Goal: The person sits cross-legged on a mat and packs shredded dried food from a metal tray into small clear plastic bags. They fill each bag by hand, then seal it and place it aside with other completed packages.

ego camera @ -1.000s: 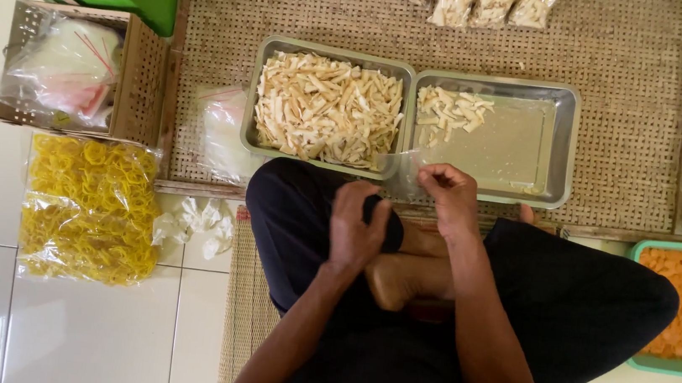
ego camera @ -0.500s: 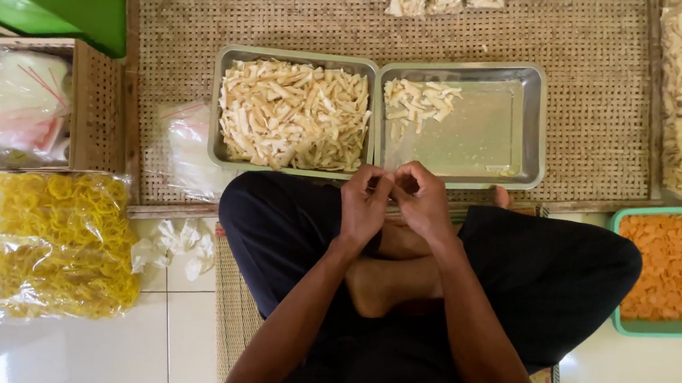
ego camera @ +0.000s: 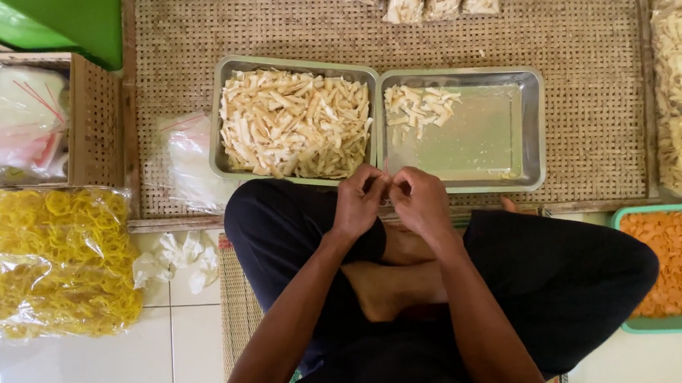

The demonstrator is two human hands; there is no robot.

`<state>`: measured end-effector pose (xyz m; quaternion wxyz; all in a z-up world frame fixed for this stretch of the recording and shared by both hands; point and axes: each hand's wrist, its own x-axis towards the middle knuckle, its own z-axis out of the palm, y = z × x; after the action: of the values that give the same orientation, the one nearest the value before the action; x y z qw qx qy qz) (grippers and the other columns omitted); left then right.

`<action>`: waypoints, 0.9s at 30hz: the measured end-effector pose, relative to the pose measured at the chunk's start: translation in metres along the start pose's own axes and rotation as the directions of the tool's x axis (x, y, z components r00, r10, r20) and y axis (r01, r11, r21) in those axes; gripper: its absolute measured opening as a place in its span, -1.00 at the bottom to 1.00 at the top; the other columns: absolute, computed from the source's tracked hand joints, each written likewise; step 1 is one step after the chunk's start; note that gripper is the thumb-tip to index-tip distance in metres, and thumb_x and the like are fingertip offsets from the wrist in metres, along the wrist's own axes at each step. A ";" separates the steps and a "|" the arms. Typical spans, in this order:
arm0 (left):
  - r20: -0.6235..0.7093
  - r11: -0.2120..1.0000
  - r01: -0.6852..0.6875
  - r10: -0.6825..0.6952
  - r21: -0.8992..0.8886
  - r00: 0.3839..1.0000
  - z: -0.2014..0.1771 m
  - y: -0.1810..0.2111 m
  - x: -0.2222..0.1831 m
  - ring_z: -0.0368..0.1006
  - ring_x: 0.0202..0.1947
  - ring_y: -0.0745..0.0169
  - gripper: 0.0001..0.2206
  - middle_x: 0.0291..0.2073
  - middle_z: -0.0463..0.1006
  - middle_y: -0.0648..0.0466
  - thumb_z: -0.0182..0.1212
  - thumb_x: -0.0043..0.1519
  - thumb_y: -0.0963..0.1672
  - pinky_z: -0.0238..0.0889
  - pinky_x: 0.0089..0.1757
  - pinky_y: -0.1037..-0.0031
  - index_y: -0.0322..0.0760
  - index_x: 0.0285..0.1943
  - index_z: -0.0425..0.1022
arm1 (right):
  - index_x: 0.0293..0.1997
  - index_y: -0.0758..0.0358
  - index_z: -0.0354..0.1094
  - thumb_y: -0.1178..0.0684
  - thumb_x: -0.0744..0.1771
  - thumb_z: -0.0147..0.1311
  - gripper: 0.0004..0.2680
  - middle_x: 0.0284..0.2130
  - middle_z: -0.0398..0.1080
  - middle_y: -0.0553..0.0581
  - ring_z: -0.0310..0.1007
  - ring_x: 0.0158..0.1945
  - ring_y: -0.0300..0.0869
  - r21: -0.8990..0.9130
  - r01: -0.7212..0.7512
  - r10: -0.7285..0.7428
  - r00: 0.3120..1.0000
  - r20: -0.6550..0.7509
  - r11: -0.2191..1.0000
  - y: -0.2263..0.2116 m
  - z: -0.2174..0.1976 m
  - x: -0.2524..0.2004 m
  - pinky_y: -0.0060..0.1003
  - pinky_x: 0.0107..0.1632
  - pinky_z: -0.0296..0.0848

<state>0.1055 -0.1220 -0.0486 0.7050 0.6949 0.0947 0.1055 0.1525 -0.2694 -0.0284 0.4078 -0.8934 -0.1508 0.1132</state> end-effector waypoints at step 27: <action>0.322 0.729 -0.456 0.330 0.510 0.887 0.000 0.028 0.104 -0.27 0.55 -0.40 0.13 0.51 -0.03 -0.17 0.67 -0.18 0.08 -0.34 0.39 -0.27 -0.28 0.55 0.00 | -0.16 0.21 0.48 0.19 0.33 0.17 -0.94 -0.43 0.49 0.09 0.44 -0.36 -0.28 0.435 -0.058 0.198 0.938 -0.284 0.899 -0.028 -0.030 0.078 -0.30 -0.26 0.41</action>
<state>0.2054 -0.0928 -0.0192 0.4301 0.8850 -0.1027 0.1460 0.2294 -0.2448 0.0057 0.6009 -0.7990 0.0053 0.0232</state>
